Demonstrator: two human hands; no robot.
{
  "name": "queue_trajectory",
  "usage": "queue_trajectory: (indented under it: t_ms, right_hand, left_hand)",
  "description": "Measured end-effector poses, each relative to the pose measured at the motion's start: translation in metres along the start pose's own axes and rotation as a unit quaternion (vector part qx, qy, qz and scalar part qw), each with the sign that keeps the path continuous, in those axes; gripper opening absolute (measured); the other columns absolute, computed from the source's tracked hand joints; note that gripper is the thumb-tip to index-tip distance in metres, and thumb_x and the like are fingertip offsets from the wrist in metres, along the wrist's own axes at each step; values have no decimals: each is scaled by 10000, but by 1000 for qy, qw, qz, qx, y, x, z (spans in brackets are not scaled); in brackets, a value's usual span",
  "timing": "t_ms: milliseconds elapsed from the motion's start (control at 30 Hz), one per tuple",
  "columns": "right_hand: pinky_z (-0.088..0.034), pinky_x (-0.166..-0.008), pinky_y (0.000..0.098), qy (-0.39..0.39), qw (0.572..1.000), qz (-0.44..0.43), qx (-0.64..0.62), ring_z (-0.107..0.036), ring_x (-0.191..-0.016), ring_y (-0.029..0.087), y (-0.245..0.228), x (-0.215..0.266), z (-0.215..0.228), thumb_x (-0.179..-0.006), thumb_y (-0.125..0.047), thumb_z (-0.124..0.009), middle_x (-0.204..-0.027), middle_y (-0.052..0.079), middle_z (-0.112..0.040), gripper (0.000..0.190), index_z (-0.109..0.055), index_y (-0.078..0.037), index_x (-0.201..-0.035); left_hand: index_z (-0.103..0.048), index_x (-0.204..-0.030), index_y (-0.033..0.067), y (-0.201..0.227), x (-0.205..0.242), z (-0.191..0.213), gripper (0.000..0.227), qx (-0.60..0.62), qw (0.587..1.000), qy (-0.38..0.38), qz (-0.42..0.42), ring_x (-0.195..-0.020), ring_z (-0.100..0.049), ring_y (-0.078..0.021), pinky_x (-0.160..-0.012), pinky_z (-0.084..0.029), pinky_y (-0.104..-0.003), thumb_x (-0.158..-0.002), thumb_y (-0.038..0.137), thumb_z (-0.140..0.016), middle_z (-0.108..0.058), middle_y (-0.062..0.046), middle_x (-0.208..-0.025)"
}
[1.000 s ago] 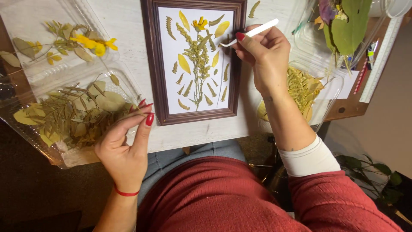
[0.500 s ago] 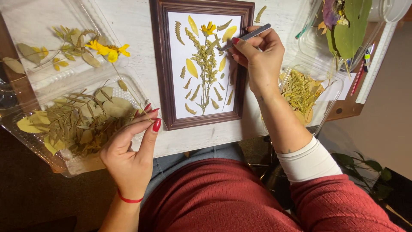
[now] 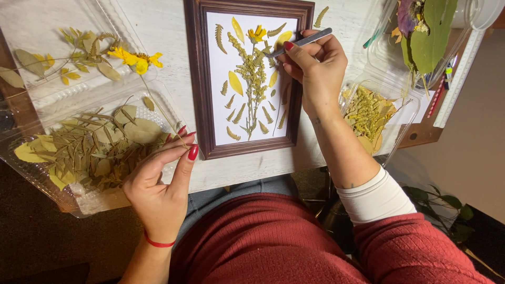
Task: Arrange and place dried leaves and flowers into a picture frame using tweezers.
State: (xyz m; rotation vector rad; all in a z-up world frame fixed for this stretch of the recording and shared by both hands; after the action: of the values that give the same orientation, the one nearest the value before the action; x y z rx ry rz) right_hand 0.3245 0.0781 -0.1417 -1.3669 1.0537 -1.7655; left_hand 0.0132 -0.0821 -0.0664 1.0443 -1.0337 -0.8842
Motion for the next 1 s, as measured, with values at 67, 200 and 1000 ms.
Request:
queue_trajectory:
  t_ms: [67, 200, 1000]
  right_hand:
    - [-598, -593, 240, 2, 1000, 0, -1, -769, -766, 171, 1, -1, 0, -926, 71, -735, -829, 50, -734, 269, -598, 5, -1148]
    - [-611, -626, 244, -3, 1000, 3, -27, -766, -767, 180, 3, -1, 2, -942, 92, -713, -844, 71, -736, 240, -595, 7, -1133]
    - [-657, -756, 251, -144, 905, 281, 283, -784, -880, 148, -89, 63, -103, -967, 63, -809, -1070, 115, -769, 225, -663, 37, -1136]
  left_hand:
    - [-705, -1040, -52, 0, 0, -1, 69, -3, 1000, -1, -3, -1118, -736, -189, -1057, -551, -312, -987, -24, -740, -768, -137, -1146]
    - [-704, -1045, -49, -2, 1, 0, 74, 3, 1000, 2, -2, -1121, -737, -191, -1060, -551, -313, -987, -25, -742, -768, -137, -1148]
    - [-724, -1040, -43, -8, 4, 16, 78, 53, 998, 28, 6, -1106, -751, -202, -1026, -568, -311, -972, -13, -746, -777, -143, -1138]
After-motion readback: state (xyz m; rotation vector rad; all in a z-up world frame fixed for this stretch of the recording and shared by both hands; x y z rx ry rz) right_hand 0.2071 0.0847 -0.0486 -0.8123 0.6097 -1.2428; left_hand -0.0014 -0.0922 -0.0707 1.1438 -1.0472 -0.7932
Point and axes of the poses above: each hand's wrist, its own x-axis away from the middle knuckle, its own z-axis out of the back of the hand, y = z × x, the point moved 10 cm from there along -x, towards the middle knuckle
